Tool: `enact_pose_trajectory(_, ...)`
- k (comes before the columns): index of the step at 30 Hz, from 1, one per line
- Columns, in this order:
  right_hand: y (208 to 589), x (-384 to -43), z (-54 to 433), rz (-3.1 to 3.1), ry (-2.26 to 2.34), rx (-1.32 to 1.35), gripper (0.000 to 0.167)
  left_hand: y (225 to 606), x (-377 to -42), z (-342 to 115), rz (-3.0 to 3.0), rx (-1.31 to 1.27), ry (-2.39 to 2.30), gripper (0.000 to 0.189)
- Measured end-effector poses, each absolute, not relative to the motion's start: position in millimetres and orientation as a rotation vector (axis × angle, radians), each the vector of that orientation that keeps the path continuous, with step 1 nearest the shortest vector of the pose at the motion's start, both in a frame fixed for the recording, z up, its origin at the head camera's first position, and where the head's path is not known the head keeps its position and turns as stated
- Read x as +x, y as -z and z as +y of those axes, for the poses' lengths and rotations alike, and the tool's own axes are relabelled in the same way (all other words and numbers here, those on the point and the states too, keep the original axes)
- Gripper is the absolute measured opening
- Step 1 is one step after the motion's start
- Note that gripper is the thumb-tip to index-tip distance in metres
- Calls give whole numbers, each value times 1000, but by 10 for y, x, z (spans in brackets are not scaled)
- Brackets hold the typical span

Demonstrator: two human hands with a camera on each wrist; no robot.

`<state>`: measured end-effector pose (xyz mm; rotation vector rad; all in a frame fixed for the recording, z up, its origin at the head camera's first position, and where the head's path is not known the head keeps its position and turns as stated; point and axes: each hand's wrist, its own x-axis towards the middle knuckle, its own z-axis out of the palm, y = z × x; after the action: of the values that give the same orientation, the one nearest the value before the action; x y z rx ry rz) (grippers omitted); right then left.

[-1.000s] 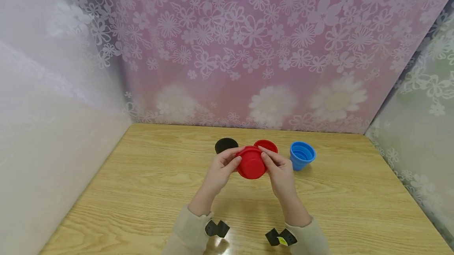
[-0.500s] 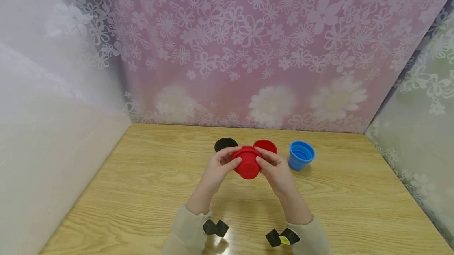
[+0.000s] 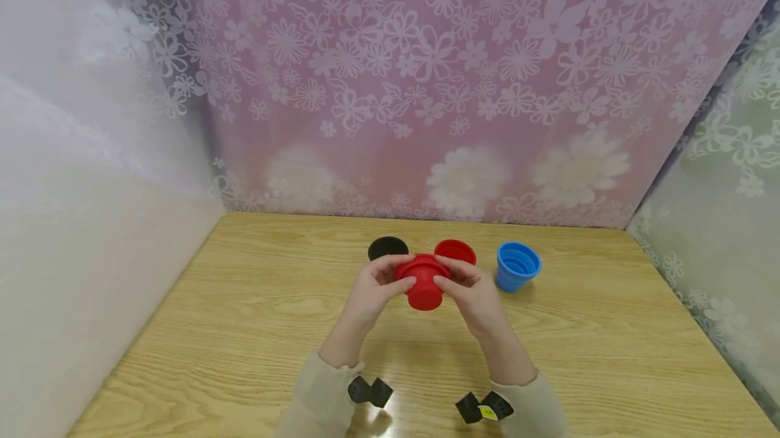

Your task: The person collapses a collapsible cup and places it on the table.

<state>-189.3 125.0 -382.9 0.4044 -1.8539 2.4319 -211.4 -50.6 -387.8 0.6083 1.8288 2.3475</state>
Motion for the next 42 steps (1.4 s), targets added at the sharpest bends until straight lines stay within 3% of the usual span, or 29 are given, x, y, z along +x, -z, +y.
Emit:
enact_pose_trajectory(18,3859,-1913,1206,-1828,-2402,435,28,3895,-2123,-483,1874,625,-2354,31)
enact_pose_trajectory(27,3870,-1906,1193,-1833,-2370,385,35,3892,-2097,-465,1950,650,-2329,28)
enact_pose_trajectory(32,3865,-1907,1190,-1841,-2323,358,23,3888,-2090,-454,2008,689,-2316,28)
enact_pose_trajectory(42,3869,-1906,1180,-1928,-2134,291,28,3685,-1953,-429,2160,687,-2329,24)
